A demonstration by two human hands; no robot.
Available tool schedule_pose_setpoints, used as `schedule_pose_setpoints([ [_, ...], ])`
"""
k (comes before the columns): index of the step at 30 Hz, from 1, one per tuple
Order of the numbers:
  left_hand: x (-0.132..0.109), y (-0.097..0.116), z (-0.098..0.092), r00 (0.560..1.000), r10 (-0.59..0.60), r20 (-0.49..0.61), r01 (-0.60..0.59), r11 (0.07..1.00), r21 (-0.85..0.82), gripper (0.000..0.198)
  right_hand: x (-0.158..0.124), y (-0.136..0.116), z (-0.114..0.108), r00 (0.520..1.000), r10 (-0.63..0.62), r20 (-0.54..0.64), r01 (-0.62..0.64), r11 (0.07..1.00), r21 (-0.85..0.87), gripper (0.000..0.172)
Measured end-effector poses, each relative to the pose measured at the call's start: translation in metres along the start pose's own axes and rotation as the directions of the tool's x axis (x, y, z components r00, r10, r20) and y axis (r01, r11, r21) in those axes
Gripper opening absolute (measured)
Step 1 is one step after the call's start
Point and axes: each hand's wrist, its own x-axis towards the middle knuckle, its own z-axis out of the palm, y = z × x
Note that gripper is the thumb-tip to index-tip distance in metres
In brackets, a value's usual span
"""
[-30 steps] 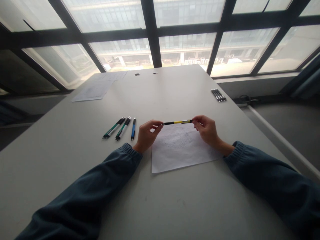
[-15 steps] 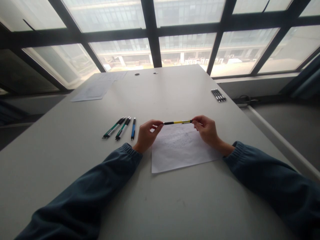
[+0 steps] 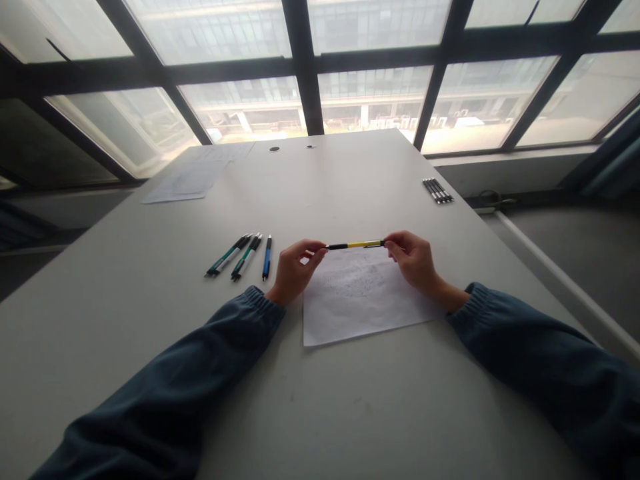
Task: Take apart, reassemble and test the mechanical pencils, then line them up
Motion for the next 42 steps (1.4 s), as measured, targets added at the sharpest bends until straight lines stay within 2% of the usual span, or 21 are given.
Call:
schedule_pose_setpoints([
  [42,-0.0002,0.0003,-0.0013,1.000,-0.004,0.029,0.005,1.000,-0.009,0.028,0.0000,0.0027,-0.0008,1.000,-0.009,0.018,0.009,1.000,0.011,0.025],
])
